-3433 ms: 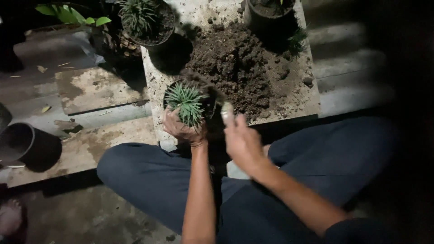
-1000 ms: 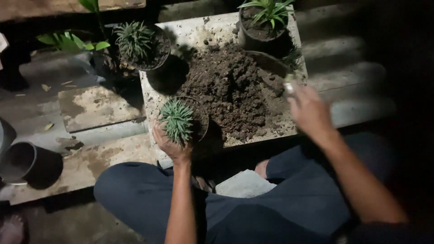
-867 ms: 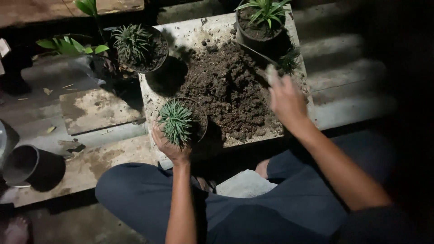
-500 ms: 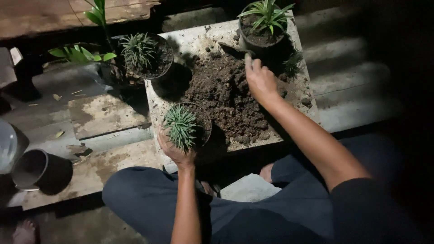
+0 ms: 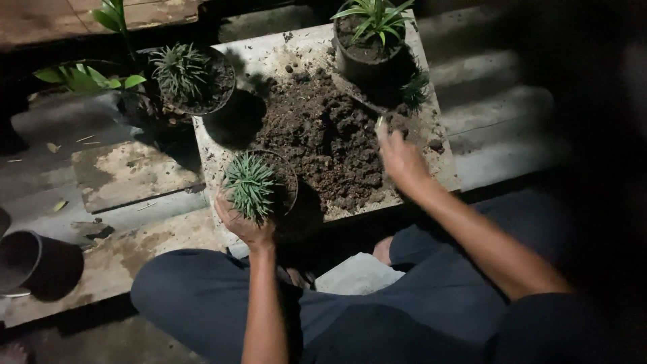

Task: A person is planting a succulent into a small plastic pot using a hand trowel and soil.

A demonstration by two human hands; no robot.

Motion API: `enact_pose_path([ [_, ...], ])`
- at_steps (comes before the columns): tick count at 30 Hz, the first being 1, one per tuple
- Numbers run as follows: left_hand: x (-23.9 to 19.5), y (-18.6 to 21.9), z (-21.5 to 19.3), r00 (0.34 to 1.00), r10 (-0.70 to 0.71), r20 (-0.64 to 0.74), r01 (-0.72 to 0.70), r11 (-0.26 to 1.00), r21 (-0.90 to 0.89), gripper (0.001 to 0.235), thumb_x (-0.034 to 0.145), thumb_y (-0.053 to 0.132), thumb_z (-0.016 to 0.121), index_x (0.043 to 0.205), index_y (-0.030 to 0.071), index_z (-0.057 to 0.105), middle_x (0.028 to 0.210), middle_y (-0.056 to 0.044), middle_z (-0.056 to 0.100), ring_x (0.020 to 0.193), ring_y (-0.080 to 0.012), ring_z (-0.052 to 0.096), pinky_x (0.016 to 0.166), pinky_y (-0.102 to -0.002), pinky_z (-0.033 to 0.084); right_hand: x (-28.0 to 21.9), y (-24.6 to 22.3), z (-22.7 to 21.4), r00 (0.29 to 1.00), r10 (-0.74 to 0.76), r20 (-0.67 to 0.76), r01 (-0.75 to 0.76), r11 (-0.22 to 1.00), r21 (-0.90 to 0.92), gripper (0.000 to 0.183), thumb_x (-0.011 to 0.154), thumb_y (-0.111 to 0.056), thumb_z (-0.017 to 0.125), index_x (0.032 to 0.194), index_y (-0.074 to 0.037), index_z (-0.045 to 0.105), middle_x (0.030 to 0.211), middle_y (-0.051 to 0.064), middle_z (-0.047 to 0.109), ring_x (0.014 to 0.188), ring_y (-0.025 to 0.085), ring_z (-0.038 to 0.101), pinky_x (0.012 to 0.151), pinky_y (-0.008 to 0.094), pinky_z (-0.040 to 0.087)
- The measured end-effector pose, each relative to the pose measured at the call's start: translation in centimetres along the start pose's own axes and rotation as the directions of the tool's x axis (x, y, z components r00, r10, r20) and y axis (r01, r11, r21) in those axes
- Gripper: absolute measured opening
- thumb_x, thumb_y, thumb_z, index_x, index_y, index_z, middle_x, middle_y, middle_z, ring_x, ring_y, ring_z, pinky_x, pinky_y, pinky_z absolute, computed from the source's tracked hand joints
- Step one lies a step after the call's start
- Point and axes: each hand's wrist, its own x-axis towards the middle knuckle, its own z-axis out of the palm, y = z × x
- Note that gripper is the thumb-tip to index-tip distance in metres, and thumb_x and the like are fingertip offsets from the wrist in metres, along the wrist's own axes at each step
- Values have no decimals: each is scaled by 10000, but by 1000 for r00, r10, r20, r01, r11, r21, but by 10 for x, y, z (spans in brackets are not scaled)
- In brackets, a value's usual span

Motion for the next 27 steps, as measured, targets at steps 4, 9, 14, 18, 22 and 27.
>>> enact_pose_path([
  [4, 24, 70, -7, 900, -435, 20, 431, 882, -190, 605, 1116, 509, 353, 1440, 8, 458, 1402, -268, 384, 1286, -483, 457, 1149, -696, 337, -35, -30, 3, 1000, -5, 23, 8, 994, -107, 598, 952, 21, 561, 1518, 121, 395, 1117, 272, 579, 533, 279, 659, 363, 374, 505],
  [9, -5, -11, 7, 999, -27, -29, 29, 999, 45, 485, 1002, 448, 553, 1224, 19, 589, 1242, -217, 559, 1176, -447, 536, 1069, -571, 416, -52, -24, -23, 996, -41, -83, 23, 977, -211, 615, 925, 23, 595, 1514, 88, 429, 1066, 242, 603, 550, 240, 673, 391, 327, 529],
  [14, 11, 28, 0, 996, -41, -85, 48, 995, 86, 480, 1043, 506, 526, 1191, 64, 640, 1133, -199, 606, 1111, -468, 567, 1066, -609, 431, -51, -15, -53, 993, 76, -91, -78, 997, -9, 617, 932, 60, 592, 1532, 50, 452, 1036, 217, 601, 554, 241, 656, 432, 370, 556],
  [18, 10, 29, -5, 993, -119, 7, 119, 991, -61, 442, 1031, 371, 476, 1219, -21, 557, 1226, -265, 539, 1191, -471, 510, 1141, -628, 332, -42, 6, -48, 974, 205, -100, -196, 976, 94, 562, 987, 36, 571, 1536, 7, 453, 1028, 214, 577, 553, 276, 634, 454, 428, 547],
  [22, -2, -11, 2, 997, 79, 3, -79, 995, 59, 393, 898, 252, 630, 1186, -3, 556, 1148, -205, 582, 1037, -420, 542, 1042, -553, 429, -33, 19, -41, 970, 116, -213, -118, 993, 3, 530, 959, 33, 625, 1482, 5, 547, 1061, 227, 587, 581, 362, 689, 503, 499, 564],
  [27, 0, -2, -3, 1000, 22, -6, -22, 1000, 17, 418, 896, 337, 647, 1152, 15, 579, 1180, -164, 612, 1255, -423, 541, 1180, -572, 362, -17, 54, 8, 977, 34, -210, -58, 992, -110, 616, 946, -29, 639, 1539, -77, 478, 1069, 173, 529, 650, 341, 665, 485, 489, 569],
])
